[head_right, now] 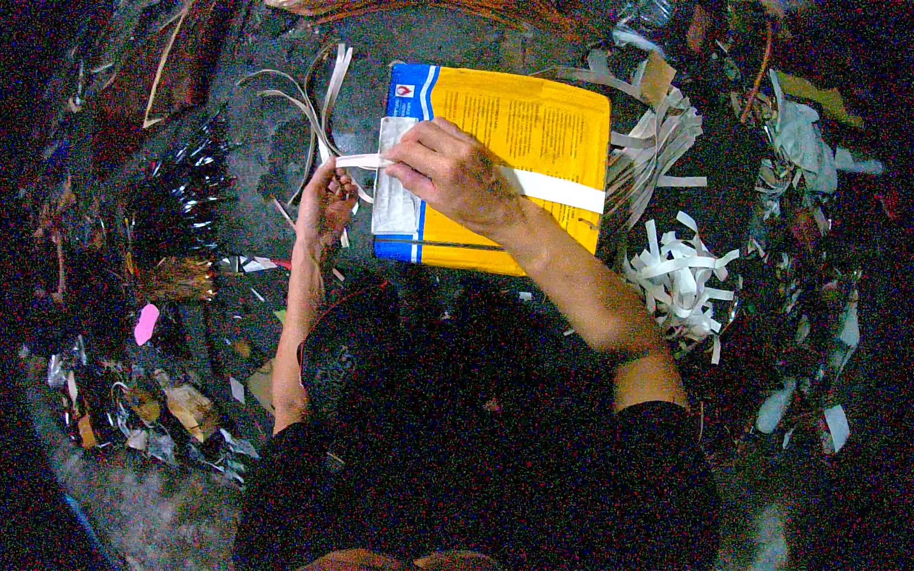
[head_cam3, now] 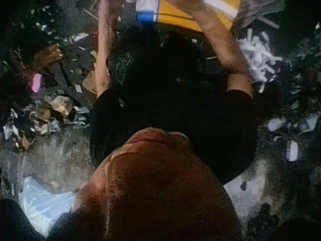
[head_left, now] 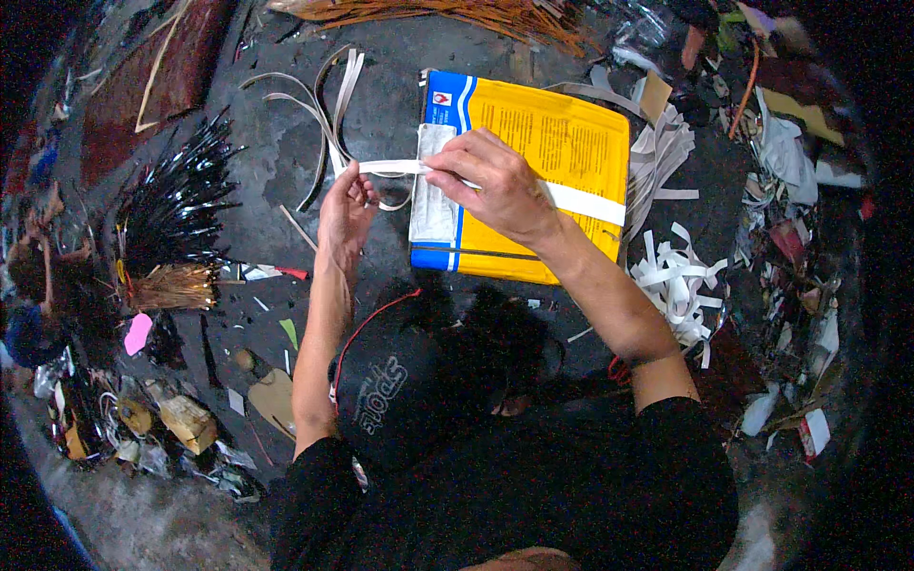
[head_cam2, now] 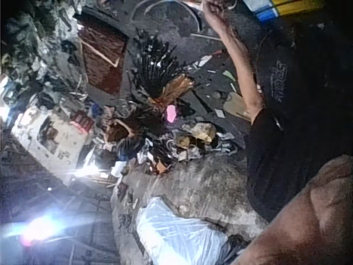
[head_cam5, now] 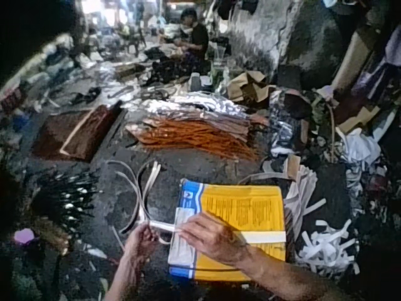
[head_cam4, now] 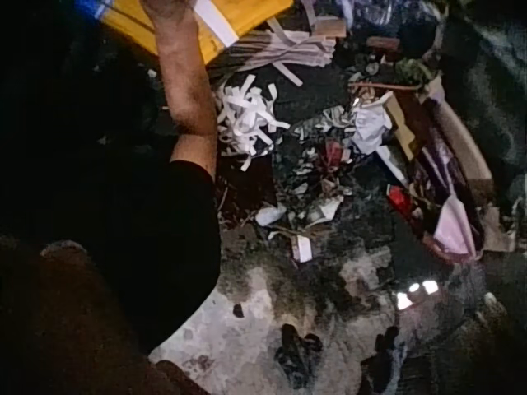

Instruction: The person is cutting a roll of white tape into small strips using a yellow box as a guide. They repeatedly pull the tape across the box and tear it off, creating a pile of strips.

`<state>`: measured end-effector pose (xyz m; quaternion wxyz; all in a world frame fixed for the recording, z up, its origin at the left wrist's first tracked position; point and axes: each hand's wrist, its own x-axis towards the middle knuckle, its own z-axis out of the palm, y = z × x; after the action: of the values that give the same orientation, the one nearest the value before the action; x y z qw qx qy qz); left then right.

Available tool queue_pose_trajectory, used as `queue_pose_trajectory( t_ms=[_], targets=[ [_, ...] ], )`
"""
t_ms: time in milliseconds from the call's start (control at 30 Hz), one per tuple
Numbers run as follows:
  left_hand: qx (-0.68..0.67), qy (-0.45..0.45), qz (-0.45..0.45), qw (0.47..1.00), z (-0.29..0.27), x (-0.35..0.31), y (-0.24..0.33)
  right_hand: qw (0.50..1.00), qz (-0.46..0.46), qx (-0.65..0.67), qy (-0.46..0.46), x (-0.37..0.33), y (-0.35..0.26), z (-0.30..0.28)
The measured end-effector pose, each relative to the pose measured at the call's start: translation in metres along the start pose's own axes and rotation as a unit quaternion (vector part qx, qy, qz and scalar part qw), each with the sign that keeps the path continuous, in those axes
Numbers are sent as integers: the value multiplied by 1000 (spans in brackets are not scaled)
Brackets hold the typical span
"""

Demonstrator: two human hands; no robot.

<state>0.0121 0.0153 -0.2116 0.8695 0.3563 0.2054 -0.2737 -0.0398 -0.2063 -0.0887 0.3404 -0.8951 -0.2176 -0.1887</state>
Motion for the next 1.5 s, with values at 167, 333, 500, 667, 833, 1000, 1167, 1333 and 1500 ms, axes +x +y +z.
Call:
queue_pose_trajectory(
  t_ms=[167,333,500,667,833,1000,1167,1333,1500],
  targets=[
    [-10,-117,-29,993,66,-47,11,1000,26,7,1,-2,-2,-2],
    [169,-45,-2,985,71,-45,7,1000,8,4,2,-2,-1,-2],
    [159,-11,2,987,43,-22,1,1000,14,-3,2,-6,2,-3],
    [65,11,-4,998,-10,5,4,1000,16,17,-15,-1,-2,-3],
    [-91,-67,-51,992,55,-33,15,999,28,19,-5,-3,0,-5],
    [242,-55,26,968,70,-46,9,999,32,22,-15,-2,-4,-4],
    [234,-26,4,972,56,-37,8,999,29,16,-22,-4,-3,-5],
    [213,-3,21,977,40,-22,5,999,16,1,-35,-3,0,-6],
    [227,-7,6,974,29,-18,8,999,0,-24,-22,-7,1,-10]
  ],
)
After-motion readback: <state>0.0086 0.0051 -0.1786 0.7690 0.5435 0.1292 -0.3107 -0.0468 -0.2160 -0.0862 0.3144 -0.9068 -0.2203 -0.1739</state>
